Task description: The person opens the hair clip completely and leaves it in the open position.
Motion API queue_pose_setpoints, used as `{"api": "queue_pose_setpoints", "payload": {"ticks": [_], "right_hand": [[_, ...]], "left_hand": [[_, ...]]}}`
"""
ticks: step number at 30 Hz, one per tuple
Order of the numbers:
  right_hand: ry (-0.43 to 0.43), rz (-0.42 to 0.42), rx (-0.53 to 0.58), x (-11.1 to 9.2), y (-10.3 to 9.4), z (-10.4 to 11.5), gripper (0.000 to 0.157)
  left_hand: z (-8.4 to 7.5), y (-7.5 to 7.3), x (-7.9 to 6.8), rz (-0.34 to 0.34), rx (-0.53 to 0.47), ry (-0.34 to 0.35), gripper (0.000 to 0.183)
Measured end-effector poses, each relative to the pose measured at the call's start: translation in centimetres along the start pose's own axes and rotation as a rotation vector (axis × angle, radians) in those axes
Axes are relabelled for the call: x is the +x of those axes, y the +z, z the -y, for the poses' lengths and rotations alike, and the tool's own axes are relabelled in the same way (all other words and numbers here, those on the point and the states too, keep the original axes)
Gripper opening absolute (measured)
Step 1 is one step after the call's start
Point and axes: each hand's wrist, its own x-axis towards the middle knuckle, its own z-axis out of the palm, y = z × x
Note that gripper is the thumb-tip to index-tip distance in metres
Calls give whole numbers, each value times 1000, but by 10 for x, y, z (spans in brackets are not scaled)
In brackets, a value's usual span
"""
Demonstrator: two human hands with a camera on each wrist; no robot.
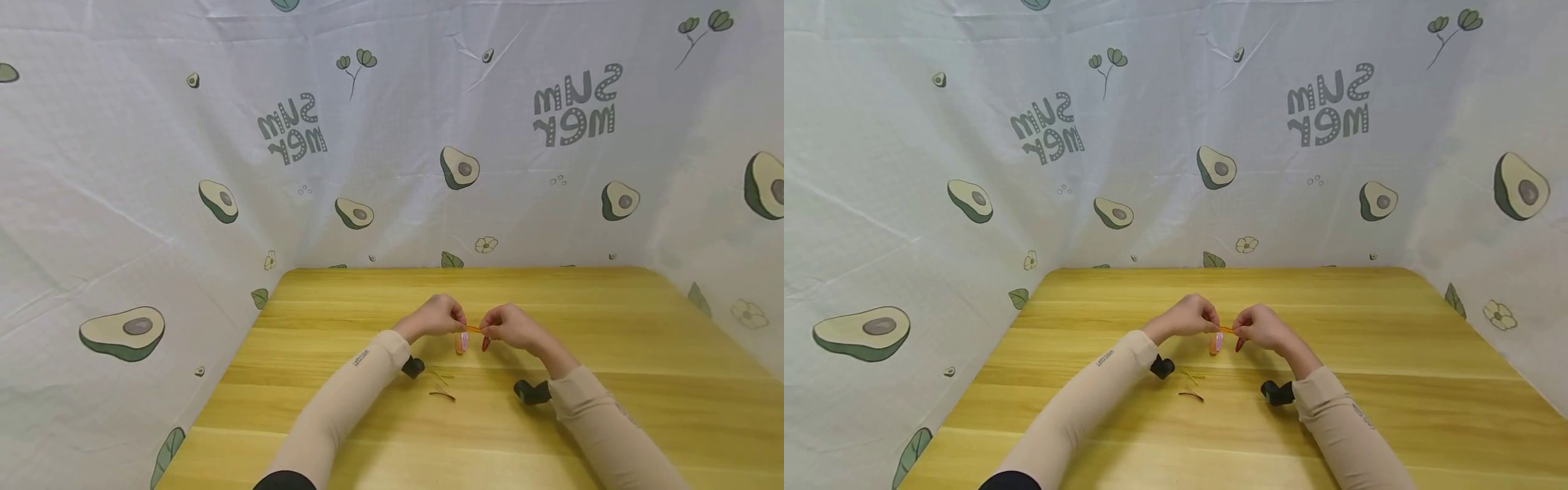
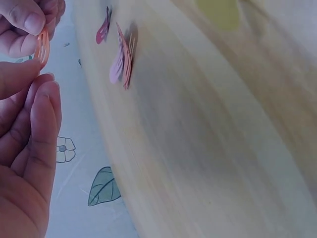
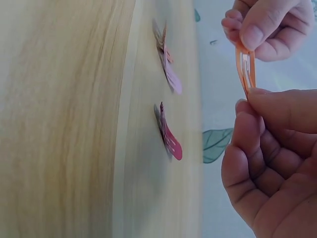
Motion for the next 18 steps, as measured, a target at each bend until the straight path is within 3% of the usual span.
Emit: {"api": "queue_pose_setpoints", "payload": {"ticks": [8, 18], "right_hand": [[-26, 15, 40, -6, 3, 0, 16], [-88, 26, 59, -8, 9, 3, 22]], "left_hand": [[-4, -2, -13, -12, -68, 19, 8], [2, -2, -26, -36, -183, 26, 8]]}}
